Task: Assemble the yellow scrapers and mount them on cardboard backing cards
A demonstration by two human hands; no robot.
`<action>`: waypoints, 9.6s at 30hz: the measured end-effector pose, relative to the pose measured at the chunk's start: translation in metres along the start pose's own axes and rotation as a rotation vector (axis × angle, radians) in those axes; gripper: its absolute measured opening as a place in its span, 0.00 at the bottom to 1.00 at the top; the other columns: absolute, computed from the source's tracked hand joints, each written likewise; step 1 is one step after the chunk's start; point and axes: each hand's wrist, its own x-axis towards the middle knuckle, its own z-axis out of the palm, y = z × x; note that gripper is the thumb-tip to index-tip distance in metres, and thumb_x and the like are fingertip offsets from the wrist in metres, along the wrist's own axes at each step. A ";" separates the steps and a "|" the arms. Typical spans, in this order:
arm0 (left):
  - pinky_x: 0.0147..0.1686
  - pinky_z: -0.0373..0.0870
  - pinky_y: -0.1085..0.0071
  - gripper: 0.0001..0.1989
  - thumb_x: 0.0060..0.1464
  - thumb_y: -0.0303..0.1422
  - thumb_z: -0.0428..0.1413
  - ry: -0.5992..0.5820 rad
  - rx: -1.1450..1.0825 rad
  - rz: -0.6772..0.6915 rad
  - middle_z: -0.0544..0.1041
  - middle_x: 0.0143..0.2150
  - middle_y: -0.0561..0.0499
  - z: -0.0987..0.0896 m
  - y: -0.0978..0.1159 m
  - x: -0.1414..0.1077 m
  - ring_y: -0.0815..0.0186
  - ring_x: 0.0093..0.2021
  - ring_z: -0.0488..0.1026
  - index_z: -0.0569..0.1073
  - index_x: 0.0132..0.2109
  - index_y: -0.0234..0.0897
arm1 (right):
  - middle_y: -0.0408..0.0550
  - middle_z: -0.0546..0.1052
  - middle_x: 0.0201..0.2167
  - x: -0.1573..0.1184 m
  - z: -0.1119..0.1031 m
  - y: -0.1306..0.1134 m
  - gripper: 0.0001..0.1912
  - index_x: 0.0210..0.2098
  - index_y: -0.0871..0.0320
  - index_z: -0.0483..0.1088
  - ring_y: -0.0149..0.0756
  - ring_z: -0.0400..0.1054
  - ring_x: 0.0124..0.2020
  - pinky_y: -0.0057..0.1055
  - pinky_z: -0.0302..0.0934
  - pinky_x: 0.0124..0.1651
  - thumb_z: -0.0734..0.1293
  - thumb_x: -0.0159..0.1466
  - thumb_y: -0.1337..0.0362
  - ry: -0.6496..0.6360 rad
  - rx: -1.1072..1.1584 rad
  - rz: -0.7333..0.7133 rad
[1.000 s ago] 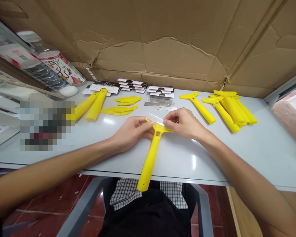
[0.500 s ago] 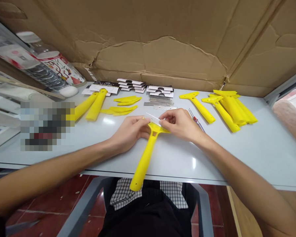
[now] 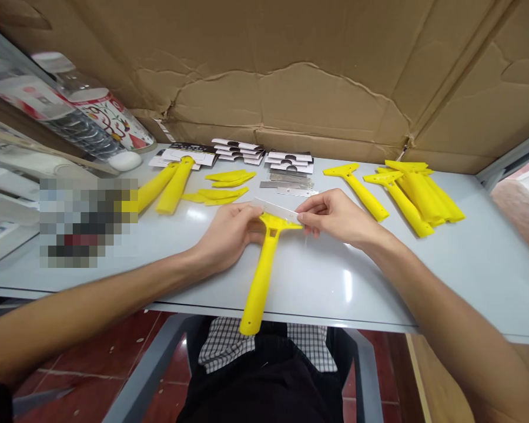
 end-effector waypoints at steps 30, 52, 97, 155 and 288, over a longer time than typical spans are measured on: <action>0.27 0.78 0.68 0.06 0.58 0.30 0.65 -0.148 0.088 -0.093 0.85 0.38 0.37 -0.028 0.015 0.028 0.61 0.33 0.81 0.82 0.34 0.32 | 0.44 0.78 0.24 0.006 0.014 0.008 0.12 0.35 0.58 0.78 0.30 0.67 0.24 0.31 0.63 0.28 0.78 0.53 0.62 0.165 0.271 0.068; 0.53 0.68 0.61 0.07 0.52 0.29 0.66 -0.129 1.293 0.495 0.88 0.41 0.45 -0.100 0.066 0.064 0.54 0.42 0.81 0.88 0.39 0.42 | 0.46 0.78 0.25 0.012 -0.004 0.022 0.11 0.35 0.59 0.80 0.30 0.68 0.23 0.30 0.62 0.28 0.80 0.53 0.67 0.197 0.337 0.065; 0.37 0.67 0.68 0.07 0.52 0.33 0.71 0.117 0.122 0.290 0.83 0.33 0.51 -0.032 0.004 0.041 0.66 0.36 0.74 0.90 0.40 0.41 | 0.49 0.80 0.26 0.014 0.001 0.021 0.09 0.34 0.60 0.81 0.30 0.69 0.23 0.29 0.65 0.26 0.80 0.54 0.68 0.184 0.348 0.033; 0.34 0.84 0.65 0.17 0.56 0.40 0.73 -0.158 0.241 0.200 0.86 0.53 0.37 -0.036 0.014 0.036 0.61 0.33 0.85 0.87 0.49 0.36 | 0.49 0.80 0.29 0.010 0.000 0.016 0.10 0.31 0.59 0.82 0.30 0.67 0.27 0.30 0.65 0.30 0.83 0.54 0.63 0.142 0.358 0.037; 0.35 0.79 0.68 0.11 0.67 0.30 0.62 -0.142 0.012 -0.099 0.86 0.35 0.38 -0.020 0.009 0.025 0.66 0.29 0.80 0.83 0.36 0.30 | 0.51 0.83 0.30 0.006 0.001 0.015 0.14 0.38 0.57 0.81 0.35 0.74 0.29 0.33 0.71 0.33 0.84 0.56 0.60 0.068 0.326 0.089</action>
